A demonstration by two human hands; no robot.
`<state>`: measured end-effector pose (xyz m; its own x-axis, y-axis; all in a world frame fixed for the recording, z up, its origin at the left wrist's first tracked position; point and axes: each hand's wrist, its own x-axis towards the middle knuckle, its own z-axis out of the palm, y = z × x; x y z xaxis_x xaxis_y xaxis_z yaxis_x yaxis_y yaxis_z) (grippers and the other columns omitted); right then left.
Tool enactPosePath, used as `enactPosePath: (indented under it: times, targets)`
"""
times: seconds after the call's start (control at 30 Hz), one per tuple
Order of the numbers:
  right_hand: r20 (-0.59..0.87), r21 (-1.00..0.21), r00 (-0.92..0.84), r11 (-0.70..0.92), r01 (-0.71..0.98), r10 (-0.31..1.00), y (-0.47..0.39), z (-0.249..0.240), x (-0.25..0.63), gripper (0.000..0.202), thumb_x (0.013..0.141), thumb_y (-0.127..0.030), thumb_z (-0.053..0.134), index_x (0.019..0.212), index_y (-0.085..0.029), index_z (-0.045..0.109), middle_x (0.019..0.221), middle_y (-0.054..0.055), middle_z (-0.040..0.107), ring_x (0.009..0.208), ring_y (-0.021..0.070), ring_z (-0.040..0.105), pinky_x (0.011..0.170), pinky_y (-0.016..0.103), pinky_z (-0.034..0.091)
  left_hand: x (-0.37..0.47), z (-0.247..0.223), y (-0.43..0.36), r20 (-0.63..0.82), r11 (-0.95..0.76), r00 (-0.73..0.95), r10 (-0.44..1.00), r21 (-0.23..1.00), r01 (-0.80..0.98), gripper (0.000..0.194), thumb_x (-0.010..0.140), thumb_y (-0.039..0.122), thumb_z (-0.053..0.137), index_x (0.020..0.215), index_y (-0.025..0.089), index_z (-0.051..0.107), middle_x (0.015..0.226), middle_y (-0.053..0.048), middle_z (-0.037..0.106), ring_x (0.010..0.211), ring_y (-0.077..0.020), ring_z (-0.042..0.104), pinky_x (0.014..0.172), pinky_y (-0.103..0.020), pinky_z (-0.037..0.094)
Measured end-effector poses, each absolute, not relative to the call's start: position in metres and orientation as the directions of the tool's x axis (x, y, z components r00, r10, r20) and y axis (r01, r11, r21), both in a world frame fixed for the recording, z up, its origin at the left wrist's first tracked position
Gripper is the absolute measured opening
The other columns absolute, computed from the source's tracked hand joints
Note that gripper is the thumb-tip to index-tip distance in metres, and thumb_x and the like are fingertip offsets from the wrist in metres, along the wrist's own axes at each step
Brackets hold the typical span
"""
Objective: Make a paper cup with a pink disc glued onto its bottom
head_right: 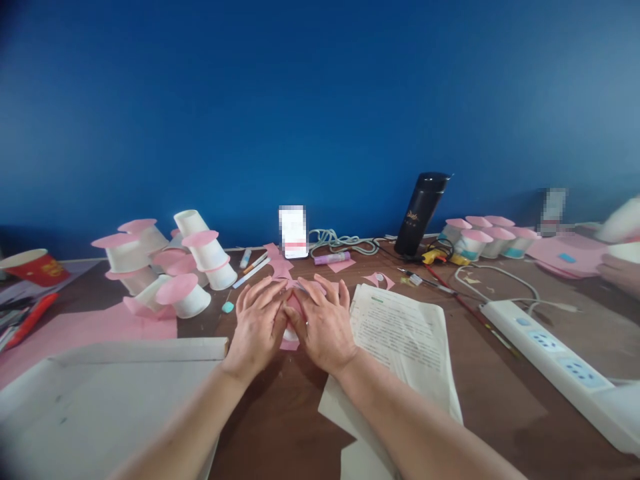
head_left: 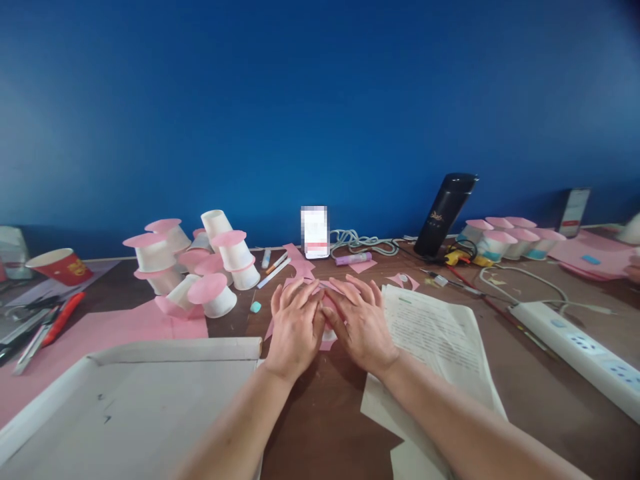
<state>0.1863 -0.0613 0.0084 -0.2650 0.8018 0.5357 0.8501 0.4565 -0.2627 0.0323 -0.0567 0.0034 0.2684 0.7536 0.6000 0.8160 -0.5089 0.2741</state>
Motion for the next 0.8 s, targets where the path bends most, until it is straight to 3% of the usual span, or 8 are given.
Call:
enactPosePath:
  times: [0.1, 0.17, 0.27, 0.33, 0.43, 0.53, 0.67, 0.8]
  targets:
    - [0.552, -0.301, -0.258, 0.478, 0.825, 0.793, -0.06, 0.004, 0.188, 0.038, 0.094, -0.044, 0.042, 0.129, -0.029, 0.053, 0.138, 0.001, 0.052, 0.131, 0.0291, 0.036, 0.11, 0.055, 0.021, 0.031, -0.001, -0.056, 0.607, -0.527, 0.243, 0.756, 0.346, 0.776, 0.037, 0.093, 0.027, 0.04, 0.126, 0.024, 0.055, 0.134, -0.006, 0.056, 0.132, -0.026, 0.037, 0.111, -0.052, 0.022]
    - [0.602, -0.363, -0.221, 0.509, 0.781, 0.768, -0.058, 0.001, 0.193, 0.043, 0.094, -0.045, 0.04, 0.133, -0.027, 0.048, 0.14, 0.005, 0.049, 0.131, 0.0287, 0.037, 0.108, 0.053, 0.027, 0.025, -0.002, -0.054, 0.612, -0.532, 0.181, 0.77, 0.459, 0.712, 0.042, 0.094, 0.031, 0.039, 0.135, 0.024, 0.046, 0.138, -0.008, 0.051, 0.134, -0.0248, 0.036, 0.111, -0.049, 0.025]
    - [0.696, -0.516, -0.033, 0.53, 0.673, 0.718, -0.052, -0.003, 0.204, 0.048, 0.097, -0.043, 0.033, 0.14, -0.023, 0.038, 0.139, 0.01, 0.048, 0.128, 0.0249, 0.041, 0.106, 0.048, 0.033, 0.011, -0.001, -0.05, 0.535, -0.484, 0.092, 0.84, 0.661, 0.574, 0.055, 0.094, 0.041, 0.039, 0.145, 0.024, 0.029, 0.144, -0.011, 0.044, 0.135, -0.0249, 0.035, 0.108, -0.047, 0.031]
    - [0.678, -0.638, 0.133, 0.488, 0.596, 0.723, -0.047, -0.005, 0.212, 0.045, 0.097, -0.044, 0.032, 0.136, -0.022, 0.041, 0.135, 0.01, 0.05, 0.125, 0.0241, 0.044, 0.105, 0.048, 0.035, 0.003, 0.001, -0.048, 0.417, -0.429, 0.151, 0.896, 0.728, 0.534, 0.072, 0.086, 0.052, 0.049, 0.147, 0.024, 0.022, 0.142, -0.013, 0.045, 0.135, -0.0286, 0.035, 0.106, -0.049, 0.033]
    - [0.555, -0.786, 0.267, 0.391, 0.479, 0.788, -0.039, -0.01, 0.222, 0.044, 0.095, -0.05, 0.035, 0.124, -0.02, 0.051, 0.126, 0.011, 0.056, 0.119, 0.0254, 0.05, 0.101, 0.048, 0.038, -0.002, 0.001, -0.045, 0.26, -0.395, 0.302, 0.917, 0.69, 0.606, 0.094, 0.065, 0.061, 0.069, 0.143, 0.025, 0.031, 0.142, -0.014, 0.043, 0.135, -0.0357, 0.033, 0.106, -0.053, 0.031]
    - [0.437, -0.854, 0.292, 0.291, 0.431, 0.851, -0.033, -0.015, 0.226, 0.044, 0.094, -0.052, 0.035, 0.114, -0.02, 0.057, 0.114, 0.01, 0.062, 0.11, 0.0264, 0.055, 0.093, 0.044, 0.044, 0.005, -0.002, -0.044, 0.191, -0.36, 0.31, 0.931, 0.612, 0.705, 0.095, 0.054, 0.061, 0.076, 0.134, 0.022, 0.043, 0.137, -0.016, 0.047, 0.133, -0.0387, 0.035, 0.107, -0.056, 0.027]
    - [0.411, -0.864, 0.291, 0.268, 0.427, 0.864, -0.031, -0.018, 0.224, 0.043, 0.093, -0.052, 0.037, 0.109, -0.02, 0.06, 0.099, 0.008, 0.065, 0.1, 0.0263, 0.058, 0.082, 0.038, 0.047, 0.013, -0.011, -0.043, 0.205, -0.353, 0.288, 0.936, 0.542, 0.763, 0.077, 0.058, 0.052, 0.076, 0.123, 0.019, 0.051, 0.123, -0.014, 0.057, 0.126, -0.0369, 0.042, 0.107, -0.055, 0.026]
    - [0.387, -0.881, 0.307, 0.25, 0.402, 0.87, -0.033, -0.019, 0.221, 0.042, 0.092, -0.053, 0.039, 0.104, -0.02, 0.062, 0.091, 0.006, 0.065, 0.093, 0.0246, 0.059, 0.076, 0.034, 0.046, 0.01, -0.019, -0.041, 0.318, -0.448, 0.323, 0.891, 0.513, 0.732, 0.051, 0.068, 0.039, 0.071, 0.114, 0.023, 0.054, 0.118, -0.01, 0.06, 0.119, -0.0331, 0.048, 0.1, -0.051, 0.036]
